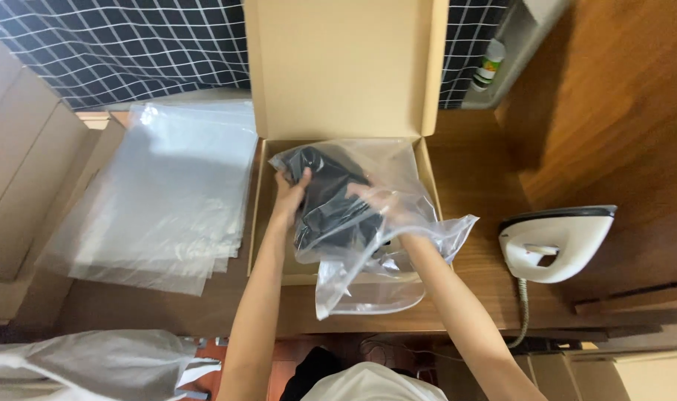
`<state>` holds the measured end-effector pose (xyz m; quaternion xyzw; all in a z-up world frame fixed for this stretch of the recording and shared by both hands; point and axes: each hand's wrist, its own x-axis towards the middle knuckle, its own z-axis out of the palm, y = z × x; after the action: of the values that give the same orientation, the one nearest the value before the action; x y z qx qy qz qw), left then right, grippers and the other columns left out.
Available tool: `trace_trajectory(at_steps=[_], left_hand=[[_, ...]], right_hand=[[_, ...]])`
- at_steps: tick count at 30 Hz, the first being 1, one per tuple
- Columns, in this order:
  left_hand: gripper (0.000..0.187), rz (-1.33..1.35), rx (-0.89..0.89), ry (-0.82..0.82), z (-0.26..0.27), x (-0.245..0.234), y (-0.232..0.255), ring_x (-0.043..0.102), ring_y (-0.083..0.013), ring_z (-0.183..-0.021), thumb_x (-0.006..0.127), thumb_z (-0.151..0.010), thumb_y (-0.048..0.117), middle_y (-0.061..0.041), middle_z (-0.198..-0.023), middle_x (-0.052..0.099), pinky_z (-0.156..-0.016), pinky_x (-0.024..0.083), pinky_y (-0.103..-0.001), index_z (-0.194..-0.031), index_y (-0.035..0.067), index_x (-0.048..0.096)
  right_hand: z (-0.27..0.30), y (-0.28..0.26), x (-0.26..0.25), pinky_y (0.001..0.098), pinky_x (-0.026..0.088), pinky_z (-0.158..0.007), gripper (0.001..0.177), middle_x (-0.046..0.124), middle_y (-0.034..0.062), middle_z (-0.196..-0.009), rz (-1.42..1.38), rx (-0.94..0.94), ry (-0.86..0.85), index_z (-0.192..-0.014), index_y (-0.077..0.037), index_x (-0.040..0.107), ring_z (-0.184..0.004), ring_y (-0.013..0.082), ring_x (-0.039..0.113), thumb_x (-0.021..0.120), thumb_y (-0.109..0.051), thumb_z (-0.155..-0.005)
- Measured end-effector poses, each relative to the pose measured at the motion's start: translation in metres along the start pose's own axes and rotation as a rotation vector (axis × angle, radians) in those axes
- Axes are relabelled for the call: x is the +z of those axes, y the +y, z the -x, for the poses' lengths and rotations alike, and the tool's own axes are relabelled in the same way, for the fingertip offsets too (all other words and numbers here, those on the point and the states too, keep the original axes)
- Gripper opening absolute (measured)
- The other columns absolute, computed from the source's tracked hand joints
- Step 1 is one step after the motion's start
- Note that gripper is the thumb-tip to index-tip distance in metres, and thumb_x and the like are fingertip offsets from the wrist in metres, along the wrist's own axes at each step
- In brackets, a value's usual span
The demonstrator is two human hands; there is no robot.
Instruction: Unpacking a t-shirt from a shipping box, hanging it on a clothing rack, and then repacking it into the box.
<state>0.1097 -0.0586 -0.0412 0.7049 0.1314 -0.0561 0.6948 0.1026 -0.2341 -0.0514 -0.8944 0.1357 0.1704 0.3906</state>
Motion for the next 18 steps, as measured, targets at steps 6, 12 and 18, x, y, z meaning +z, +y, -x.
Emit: trace_trajectory(at_steps=[6, 12, 18], left_hand=[[0.031, 0.706, 0.703, 0.435, -0.149, 0.012, -0.1, 0.046, -0.0095, -0.069, 0.051, -0.077, -0.012, 0.004, -0.078, 0.029, -0.063, 0.041, -0.018, -0.085, 0.016, 0.041], [0.022, 0.397, 0.813, 0.67, -0.123, -0.012, -0.069, 0.054, -0.0133, -0.06, 0.048, -0.079, -0.011, -0.004, -0.077, 0.043, -0.058, 0.05, -0.024, -0.088, 0.008, 0.041], [0.018, 0.46, 0.645, 0.87, -0.022, 0.018, 0.008, 0.047, -0.0168, -0.075, 0.047, -0.083, -0.001, -0.004, -0.074, 0.048, -0.073, 0.04, -0.027, -0.091, 0.015, 0.045]], right_hand=[[0.132, -0.016, -0.088, 0.033, 0.03, -0.101, 0.077, 0.041, 0.0095, -0.132, -0.41, -0.114, 0.042, -0.129, -0.014, 0.042, -0.123, 0.0225, 0.036, 0.065, -0.04, -0.061], [0.204, 0.012, -0.144, 0.039, 0.028, -0.1, 0.072, 0.043, 0.0187, -0.125, -0.548, -0.007, 0.084, -0.116, -0.006, 0.055, -0.116, 0.0287, 0.04, 0.07, -0.02, -0.048], [0.231, 0.104, -0.183, 0.0427, 0.042, -0.079, 0.067, 0.056, 0.027, -0.094, -1.18, -0.129, 0.107, -0.111, 0.001, 0.056, -0.08, 0.0384, 0.053, 0.046, 0.005, -0.046]])
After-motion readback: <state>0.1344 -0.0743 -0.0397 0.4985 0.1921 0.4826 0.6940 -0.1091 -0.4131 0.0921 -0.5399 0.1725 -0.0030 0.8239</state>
